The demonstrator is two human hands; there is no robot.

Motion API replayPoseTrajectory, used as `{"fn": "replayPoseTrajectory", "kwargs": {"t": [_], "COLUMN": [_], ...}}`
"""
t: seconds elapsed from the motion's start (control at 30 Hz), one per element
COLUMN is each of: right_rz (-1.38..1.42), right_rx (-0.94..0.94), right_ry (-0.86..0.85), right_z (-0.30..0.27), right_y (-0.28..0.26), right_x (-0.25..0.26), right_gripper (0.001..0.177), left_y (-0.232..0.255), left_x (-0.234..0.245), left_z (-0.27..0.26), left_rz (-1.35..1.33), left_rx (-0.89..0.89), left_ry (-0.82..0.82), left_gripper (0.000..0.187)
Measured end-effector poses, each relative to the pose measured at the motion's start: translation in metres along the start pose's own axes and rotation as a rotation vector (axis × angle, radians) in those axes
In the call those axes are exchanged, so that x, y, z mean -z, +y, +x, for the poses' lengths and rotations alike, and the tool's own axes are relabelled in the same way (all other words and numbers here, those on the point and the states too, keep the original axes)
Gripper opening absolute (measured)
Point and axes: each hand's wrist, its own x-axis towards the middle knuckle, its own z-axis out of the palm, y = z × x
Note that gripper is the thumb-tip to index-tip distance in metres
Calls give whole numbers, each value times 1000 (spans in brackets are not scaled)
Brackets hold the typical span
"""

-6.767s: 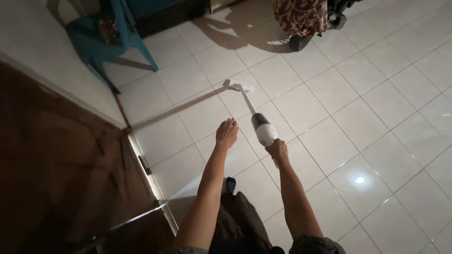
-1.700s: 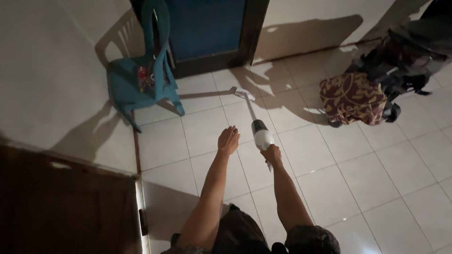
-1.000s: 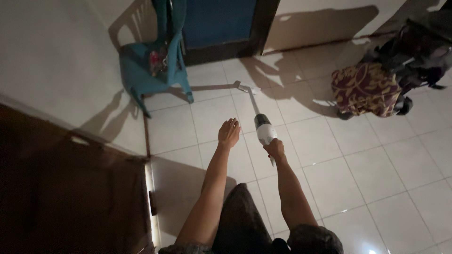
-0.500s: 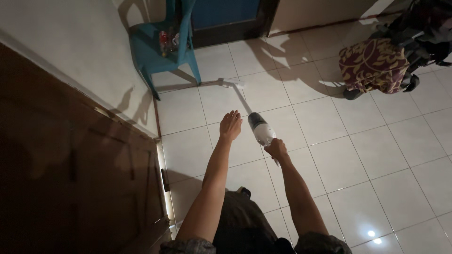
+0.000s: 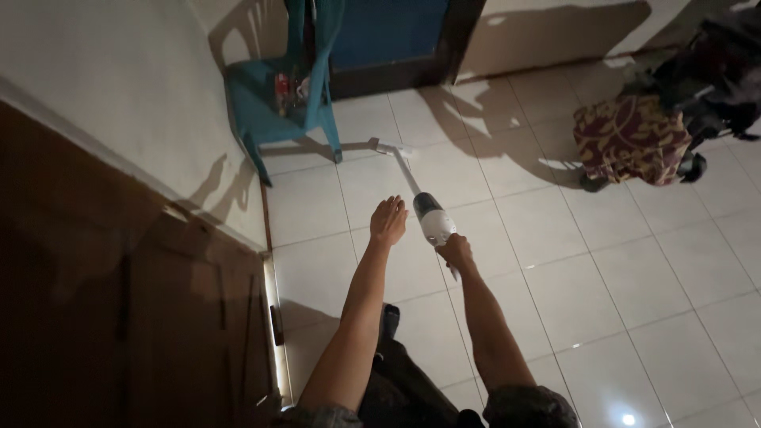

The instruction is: The person vacuums the tiled floor around boxes, a motorcycle, and a plastic chair using a handheld vacuum cleaner.

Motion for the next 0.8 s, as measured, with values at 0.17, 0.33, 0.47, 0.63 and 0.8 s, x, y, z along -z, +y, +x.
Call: {"fn": "replayPoseTrajectory", "kwargs": {"t": [0.17,0.33,0.47,0.63,0.8], "right_rz": [-19,-41,5,47,47], "right_rx": [-33,-84,-108,-103,-150], "right_ry": [26,40,42,65,60], "right_z": [48,107,152,195,225], "right_y": [-35,-72,-94,-121,-154], "right_x": [8,24,33,40,30], "right_gripper": [43,42,42,41,39], "left_y": [-14,-37,-53,-72,-104], "left_x": [9,4,0,12,10], "left_z": [56,128,172,214,241], "left_rz": [-5,-16,-37,-14,-29], "left_rx": [3,-15,-38,-42,-77], "left_ry": [-47,36,119,-12,94], "left_gripper": [42,41,42,42,41]}}
